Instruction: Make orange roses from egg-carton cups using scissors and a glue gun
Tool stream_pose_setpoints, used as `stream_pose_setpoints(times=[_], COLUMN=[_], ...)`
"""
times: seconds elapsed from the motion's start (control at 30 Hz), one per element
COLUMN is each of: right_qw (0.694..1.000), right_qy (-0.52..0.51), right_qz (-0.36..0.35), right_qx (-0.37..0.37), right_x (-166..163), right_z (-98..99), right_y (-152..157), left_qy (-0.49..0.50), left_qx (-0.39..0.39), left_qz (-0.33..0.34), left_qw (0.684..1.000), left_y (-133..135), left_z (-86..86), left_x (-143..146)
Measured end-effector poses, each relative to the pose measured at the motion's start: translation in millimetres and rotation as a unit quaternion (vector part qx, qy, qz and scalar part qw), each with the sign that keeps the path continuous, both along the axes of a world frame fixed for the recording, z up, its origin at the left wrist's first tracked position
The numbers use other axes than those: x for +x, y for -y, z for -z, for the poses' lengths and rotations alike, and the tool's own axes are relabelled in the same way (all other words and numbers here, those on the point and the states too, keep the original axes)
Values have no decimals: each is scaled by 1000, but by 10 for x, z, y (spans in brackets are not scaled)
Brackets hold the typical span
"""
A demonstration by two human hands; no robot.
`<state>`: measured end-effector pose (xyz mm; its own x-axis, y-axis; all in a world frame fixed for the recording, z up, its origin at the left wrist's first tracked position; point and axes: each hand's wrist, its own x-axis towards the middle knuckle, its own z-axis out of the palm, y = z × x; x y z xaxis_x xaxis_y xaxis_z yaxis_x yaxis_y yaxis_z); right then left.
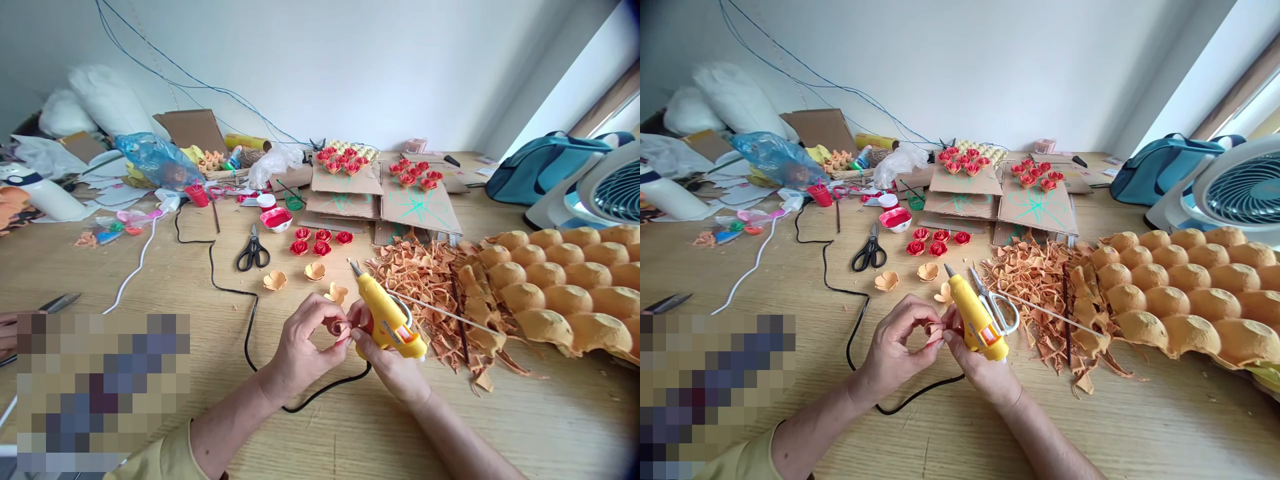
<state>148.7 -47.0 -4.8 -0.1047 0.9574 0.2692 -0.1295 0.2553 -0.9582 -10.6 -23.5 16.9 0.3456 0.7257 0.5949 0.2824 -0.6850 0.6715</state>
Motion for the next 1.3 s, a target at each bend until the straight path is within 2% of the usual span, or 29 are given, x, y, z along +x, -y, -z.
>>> stream_pose_setpoints(times=[0.17,0.37,0.9,1.3], right_qw=[1000,999,999,998], right_qy=[-7,-26,-43,-59], right_qz=[20,8,8,13], right_qx=[-16,-17,-3,-12], right_x=[-8,-15,-48,-43], right_z=[16,-14,-33,-12], right_y=[-6,-6,-17,-20], left_qy=[5,8,-8,-4], left_qx=[-15,-23,11,2], left_qz=[-7,-7,-16,-26], left_qw=[1000,1000,1000,1000], left_y=[1,4,4,18], left_z=[12,19,-10,18], left_x=[-5,-4,5,-4])
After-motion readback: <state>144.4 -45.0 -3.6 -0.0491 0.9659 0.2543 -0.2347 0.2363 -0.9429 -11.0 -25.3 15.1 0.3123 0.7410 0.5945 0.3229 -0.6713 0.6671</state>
